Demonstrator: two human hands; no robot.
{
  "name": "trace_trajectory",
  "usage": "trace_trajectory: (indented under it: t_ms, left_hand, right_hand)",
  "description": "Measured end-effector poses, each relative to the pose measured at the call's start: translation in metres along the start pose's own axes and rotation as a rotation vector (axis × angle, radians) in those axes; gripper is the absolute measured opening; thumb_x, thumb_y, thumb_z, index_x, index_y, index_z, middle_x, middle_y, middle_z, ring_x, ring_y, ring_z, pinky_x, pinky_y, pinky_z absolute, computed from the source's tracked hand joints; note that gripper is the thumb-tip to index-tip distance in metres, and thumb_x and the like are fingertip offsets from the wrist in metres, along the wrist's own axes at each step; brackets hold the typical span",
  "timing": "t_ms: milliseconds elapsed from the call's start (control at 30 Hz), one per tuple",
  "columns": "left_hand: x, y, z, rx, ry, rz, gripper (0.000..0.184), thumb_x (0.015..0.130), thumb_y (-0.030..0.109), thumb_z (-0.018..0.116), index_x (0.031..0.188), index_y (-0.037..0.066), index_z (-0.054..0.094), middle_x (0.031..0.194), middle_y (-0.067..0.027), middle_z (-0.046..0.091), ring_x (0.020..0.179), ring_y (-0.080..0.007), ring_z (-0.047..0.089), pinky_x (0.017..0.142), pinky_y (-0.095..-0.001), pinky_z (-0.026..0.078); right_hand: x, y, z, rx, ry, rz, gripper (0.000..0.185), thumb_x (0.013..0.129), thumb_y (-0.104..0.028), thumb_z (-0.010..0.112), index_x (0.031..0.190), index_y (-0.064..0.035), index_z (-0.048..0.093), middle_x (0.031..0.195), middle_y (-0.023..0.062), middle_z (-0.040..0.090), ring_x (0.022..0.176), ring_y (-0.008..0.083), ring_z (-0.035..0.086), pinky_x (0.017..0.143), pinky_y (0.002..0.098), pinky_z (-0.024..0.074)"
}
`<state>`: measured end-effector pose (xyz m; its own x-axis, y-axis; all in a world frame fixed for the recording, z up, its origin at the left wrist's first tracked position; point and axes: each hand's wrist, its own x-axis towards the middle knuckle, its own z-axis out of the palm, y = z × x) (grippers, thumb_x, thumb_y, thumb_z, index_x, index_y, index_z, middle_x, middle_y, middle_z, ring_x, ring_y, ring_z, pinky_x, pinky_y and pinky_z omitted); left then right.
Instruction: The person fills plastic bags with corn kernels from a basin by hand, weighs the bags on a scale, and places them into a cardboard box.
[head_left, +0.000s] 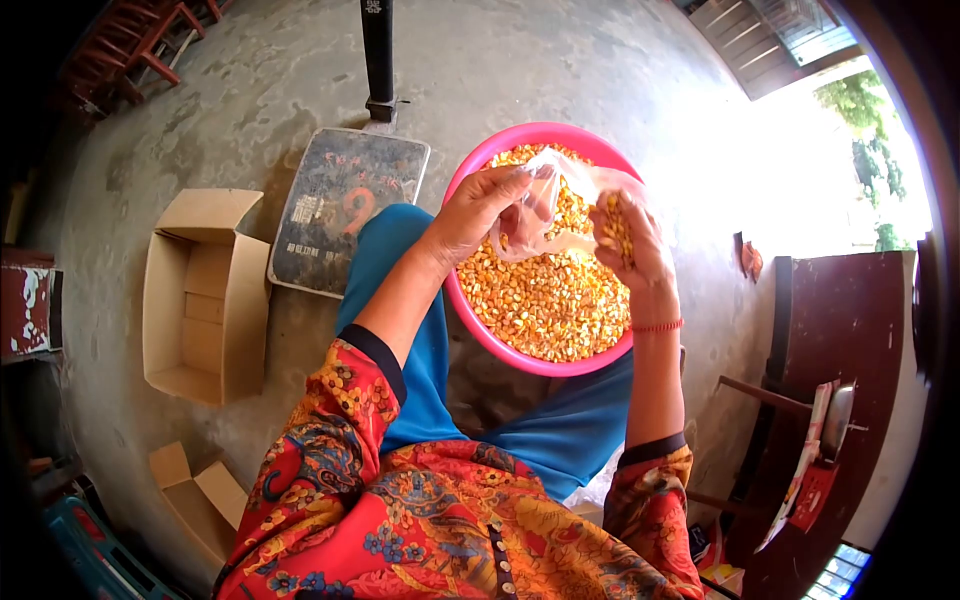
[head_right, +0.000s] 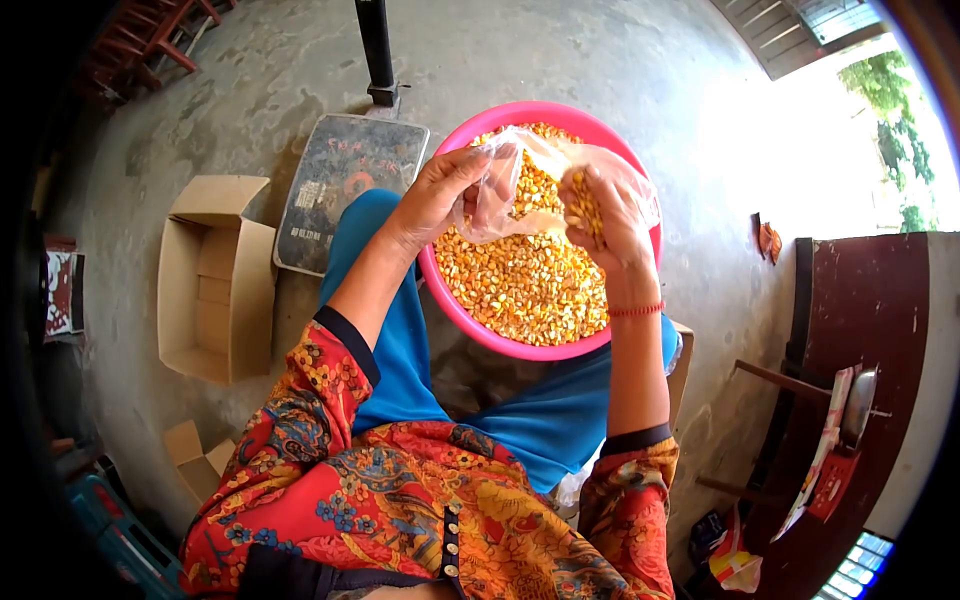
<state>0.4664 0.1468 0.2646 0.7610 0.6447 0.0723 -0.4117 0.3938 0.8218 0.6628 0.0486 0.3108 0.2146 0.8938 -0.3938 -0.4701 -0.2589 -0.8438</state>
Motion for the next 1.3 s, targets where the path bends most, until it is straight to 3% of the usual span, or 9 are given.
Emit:
trace_trajectory:
  t_ms: [433, 567, 833, 933, 1033, 1067, 1133, 1233, 1300]
  left_hand:
    - [-0.002, 0.005, -0.003, -0.191, 0.079, 0.003, 0.030, 0.092, 0.029, 0.048, 0.101, 0.003, 0.059, 0.078, -0.0089, 0.064, 0.052, -0.0081, 0.056, 0.048, -0.0208, 0.047]
    - [0.000, 0.001, -0.004, -0.159, 0.207, -0.003, 0.023, 0.088, 0.026, 0.056, 0.094, 0.005, 0.062, 0.071, -0.0043, 0.063, 0.051, -0.0073, 0.055, 0.044, -0.0209, 0.045]
    - [-0.014, -0.004, -0.009, 0.030, 0.309, 0.026, 0.011, 0.083, 0.020, 0.063, 0.084, 0.009, 0.060, 0.060, 0.0014, 0.054, 0.050, -0.0068, 0.050, 0.048, -0.0204, 0.041]
    - [-0.021, -0.001, -0.006, -0.034, 0.163, 0.048, 0.013, 0.083, 0.021, 0.063, 0.085, 0.008, 0.060, 0.066, -0.0006, 0.056, 0.057, -0.0088, 0.052, 0.054, -0.0221, 0.043]
    - [-0.035, 0.010, -0.002, -0.019, 0.092, 0.085, 0.014, 0.084, 0.020, 0.061, 0.085, 0.006, 0.059, 0.072, -0.0035, 0.058, 0.064, -0.0115, 0.055, 0.063, -0.0260, 0.045]
    - [-0.039, 0.014, -0.001, -0.031, 0.094, 0.119, 0.014, 0.085, 0.020, 0.061, 0.085, 0.006, 0.059, 0.073, -0.0043, 0.058, 0.065, -0.0123, 0.055, 0.066, -0.0273, 0.046]
    - [-0.044, 0.024, 0.008, -0.022, 0.082, 0.128, 0.012, 0.087, 0.018, 0.058, 0.086, 0.006, 0.060, 0.072, -0.0034, 0.058, 0.066, -0.0119, 0.056, 0.071, -0.0291, 0.046]
    - [-0.039, 0.040, 0.015, -0.114, 0.083, 0.115, 0.012, 0.089, 0.014, 0.053, 0.092, 0.006, 0.061, 0.071, -0.0024, 0.059, 0.067, -0.0114, 0.057, 0.073, -0.0298, 0.049]
    - [-0.030, 0.050, 0.024, -0.060, 0.066, 0.076, 0.014, 0.089, 0.014, 0.053, 0.097, 0.005, 0.061, 0.071, -0.0026, 0.059, 0.067, -0.0111, 0.057, 0.072, -0.0287, 0.049]
  right_hand:
    - [0.075, 0.008, -0.008, -0.884, -0.089, -0.330, 0.027, 0.081, -0.025, 0.058, 0.100, -0.0067, 0.065, 0.097, 0.0031, 0.064, 0.089, 0.0134, 0.058, 0.080, 0.0275, 0.0457]
    - [0.070, 0.007, -0.022, -1.273, 0.033, -0.748, 0.019, 0.079, -0.020, 0.062, 0.094, -0.0083, 0.066, 0.089, 0.0081, 0.065, 0.080, 0.0135, 0.060, 0.071, 0.0280, 0.0467]
    - [0.064, -0.014, -0.006, -1.039, 0.486, -0.706, 0.026, 0.087, -0.031, 0.050, 0.086, -0.0112, 0.068, 0.076, 0.0034, 0.067, 0.064, 0.0131, 0.061, 0.059, 0.0256, 0.0464]
    - [0.068, -0.009, 0.004, -1.304, 0.414, -0.353, 0.025, 0.086, -0.030, 0.049, 0.094, -0.0147, 0.067, 0.081, 0.0038, 0.067, 0.076, 0.0187, 0.064, 0.068, 0.0292, 0.0490]
    - [0.052, 0.002, 0.001, -1.392, 0.024, -0.826, 0.023, 0.078, -0.019, 0.058, 0.100, -0.0142, 0.065, 0.090, 0.0099, 0.066, 0.082, 0.0233, 0.062, 0.069, 0.0301, 0.0475]
    - [0.014, -0.025, 0.026, -1.318, -0.052, -0.509, 0.027, 0.075, -0.017, 0.060, 0.102, -0.0117, 0.064, 0.101, 0.0114, 0.063, 0.090, 0.0200, 0.061, 0.071, 0.0300, 0.0467]
    - [-0.035, -0.047, 0.047, -1.195, 0.115, -0.478, 0.025, 0.075, -0.017, 0.062, 0.098, -0.0100, 0.064, 0.097, 0.0098, 0.063, 0.090, 0.0198, 0.059, 0.071, 0.0309, 0.0466]
    - [-0.040, -0.044, 0.028, -1.172, 0.482, -1.174, 0.027, 0.072, -0.018, 0.067, 0.097, -0.0105, 0.060, 0.088, 0.0081, 0.056, 0.091, 0.0270, 0.054, 0.076, 0.0391, 0.0438]
    - [-0.025, -0.027, 0.004, -1.341, 0.633, -1.064, 0.028, 0.072, -0.016, 0.065, 0.099, -0.0106, 0.059, 0.093, 0.0091, 0.056, 0.095, 0.0286, 0.052, 0.078, 0.0430, 0.0423]
